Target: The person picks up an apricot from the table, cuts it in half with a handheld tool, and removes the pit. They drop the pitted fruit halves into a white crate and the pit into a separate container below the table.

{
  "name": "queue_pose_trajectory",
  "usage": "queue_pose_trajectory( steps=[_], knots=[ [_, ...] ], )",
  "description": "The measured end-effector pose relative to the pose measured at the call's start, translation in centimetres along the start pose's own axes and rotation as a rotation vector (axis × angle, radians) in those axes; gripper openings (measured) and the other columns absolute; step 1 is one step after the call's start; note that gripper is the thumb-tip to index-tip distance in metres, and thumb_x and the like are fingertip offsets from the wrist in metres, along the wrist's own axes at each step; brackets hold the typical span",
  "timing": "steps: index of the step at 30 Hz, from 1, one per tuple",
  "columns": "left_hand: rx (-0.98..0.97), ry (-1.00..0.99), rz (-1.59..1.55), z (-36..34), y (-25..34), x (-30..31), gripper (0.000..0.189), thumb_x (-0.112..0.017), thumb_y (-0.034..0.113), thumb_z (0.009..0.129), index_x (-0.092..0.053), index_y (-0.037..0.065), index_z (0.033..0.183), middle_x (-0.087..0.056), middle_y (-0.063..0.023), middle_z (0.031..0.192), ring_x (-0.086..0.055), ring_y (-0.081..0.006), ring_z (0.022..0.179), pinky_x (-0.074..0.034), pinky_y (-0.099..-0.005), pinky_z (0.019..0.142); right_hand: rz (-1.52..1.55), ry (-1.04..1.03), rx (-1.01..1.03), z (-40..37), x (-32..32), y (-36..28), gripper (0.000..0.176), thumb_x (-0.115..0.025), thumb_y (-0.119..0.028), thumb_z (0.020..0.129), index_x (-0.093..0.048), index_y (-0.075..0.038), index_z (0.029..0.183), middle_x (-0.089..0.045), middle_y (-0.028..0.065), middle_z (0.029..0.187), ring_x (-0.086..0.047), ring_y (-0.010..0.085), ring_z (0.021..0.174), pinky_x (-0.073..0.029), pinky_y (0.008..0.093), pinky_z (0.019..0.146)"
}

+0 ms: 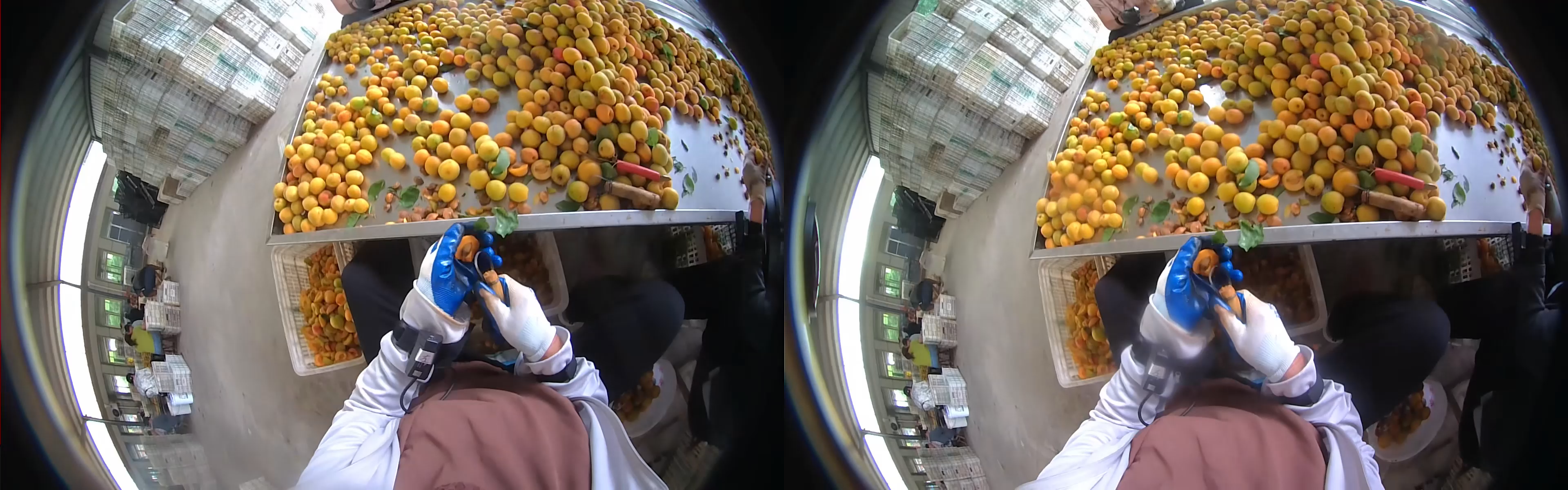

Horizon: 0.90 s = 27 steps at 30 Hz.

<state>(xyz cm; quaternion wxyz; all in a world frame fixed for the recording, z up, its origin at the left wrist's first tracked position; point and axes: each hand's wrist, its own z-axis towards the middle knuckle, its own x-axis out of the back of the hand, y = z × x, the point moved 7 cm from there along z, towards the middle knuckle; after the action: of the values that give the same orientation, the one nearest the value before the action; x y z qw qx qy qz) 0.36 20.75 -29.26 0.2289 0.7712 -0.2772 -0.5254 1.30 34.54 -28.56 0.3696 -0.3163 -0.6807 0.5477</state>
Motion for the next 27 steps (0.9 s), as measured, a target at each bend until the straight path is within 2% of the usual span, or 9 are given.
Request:
queue_pose_trajectory(
  steps=[3,4,8,10,17,19,23,25,27],
  knots=[
    [0.006,0.099,0.036,-0.1,-0.5,0.9,0.039,-0.05,0.041,0.106,-0.062,0.005,0.115,-0.067,-0.0124,0.105,-0.068,-0.0316,0.087,-0.059,-0.0455,0.076,-0.027,-0.016,-0.03,0.3,-0.4,0.2,0.022,-0.066,-0.019,0.095,-0.063,0.002,0.1,-0.067,0.0242,0.082,-0.067,0.0448,0.081,-0.051,0.0438,0.067],
    [-0.029,0.136,0.057,-0.3,-0.4,1.0,0.045,-0.05,0.046,0.105,-0.063,0.004,0.113,-0.07,-0.0126,0.097,-0.071,-0.0283,0.082,-0.06,-0.0408,0.076,-0.019,-0.029,-0.038,0.4,-0.6,0.5,0.022,-0.066,-0.02,0.095,-0.063,0.002,0.098,-0.067,0.0251,0.082,-0.067,0.0454,0.08,-0.051,0.0447,0.066],
    [-0.101,0.086,0.121,0.3,-0.5,1.4,0.047,-0.051,0.049,0.104,-0.064,0.004,0.112,-0.071,-0.0143,0.095,-0.071,-0.028,0.085,-0.06,-0.0402,0.078,-0.051,-0.039,-0.072,0.7,-0.9,1.2,0.024,-0.066,-0.022,0.095,-0.063,0.002,0.097,-0.067,0.0259,0.082,-0.066,0.0461,0.08,-0.05,0.0458,0.065],
    [-0.122,0.172,0.042,0.0,-0.6,0.9,0.048,-0.053,0.05,0.103,-0.065,0.003,0.108,-0.072,-0.0152,0.093,-0.072,-0.0279,0.087,-0.06,-0.0394,0.079,-0.086,-0.028,-0.035,0.7,-0.7,0.9,0.024,-0.066,-0.023,0.095,-0.062,0.001,0.096,-0.066,0.0266,0.082,-0.065,0.0469,0.079,-0.05,0.0466,0.065],
    [-0.053,0.168,0.003,-0.6,-1.5,-0.5,0.046,-0.054,0.05,0.103,-0.065,0.005,0.1,-0.071,-0.0149,0.089,-0.072,-0.0287,0.084,-0.061,-0.0412,0.076,-0.132,-0.02,-0.016,0.8,-0.7,0.9,0.028,-0.065,-0.026,0.095,-0.063,0.001,0.095,-0.067,0.0273,0.083,-0.066,0.0472,0.081,-0.052,0.05,0.067],
    [-0.031,0.224,0.015,-0.6,-2.0,-0.1,0.044,-0.056,0.049,0.101,-0.061,0.006,0.097,-0.067,-0.0151,0.086,-0.07,-0.0324,0.079,-0.059,-0.0454,0.074,-0.157,-0.028,-0.009,0.8,-0.8,1.1,0.03,-0.064,-0.028,0.096,-0.063,0.002,0.095,-0.068,0.0282,0.084,-0.067,0.0476,0.082,-0.052,0.0512,0.068],
    [-0.026,0.213,0.079,-0.8,-1.7,-0.4,0.042,-0.055,0.047,0.102,-0.06,0.006,0.095,-0.065,-0.0134,0.081,-0.069,-0.0305,0.074,-0.058,-0.0435,0.07,-0.152,-0.054,-0.037,0.5,-1.1,0.9,0.033,-0.063,-0.029,0.097,-0.064,0.004,0.097,-0.068,0.0295,0.085,-0.067,0.0481,0.082,-0.053,0.0508,0.07],
    [-0.011,0.193,0.129,-0.7,-1.8,0.0,0.041,-0.054,0.045,0.103,-0.06,0.006,0.093,-0.062,-0.0119,0.077,-0.068,-0.0292,0.071,-0.058,-0.0427,0.069,-0.222,-0.149,-0.133,0.4,-1.3,0.7,0.027,-0.062,-0.021,0.098,-0.064,0.006,0.103,-0.07,0.0287,0.09,-0.07,0.0443,0.086,-0.054,0.0464,0.073],
    [-0.024,0.201,0.136,-1.0,-1.8,0.1,0.041,-0.054,0.045,0.103,-0.061,0.006,0.092,-0.063,-0.0109,0.076,-0.068,-0.0276,0.069,-0.058,-0.0407,0.066,-0.187,-0.176,-0.118,0.3,-1.3,1.1,0.03,-0.061,-0.022,0.099,-0.064,0.007,0.105,-0.071,0.0259,0.089,-0.071,0.0411,0.083,-0.054,0.0458,0.073]
  ],
)
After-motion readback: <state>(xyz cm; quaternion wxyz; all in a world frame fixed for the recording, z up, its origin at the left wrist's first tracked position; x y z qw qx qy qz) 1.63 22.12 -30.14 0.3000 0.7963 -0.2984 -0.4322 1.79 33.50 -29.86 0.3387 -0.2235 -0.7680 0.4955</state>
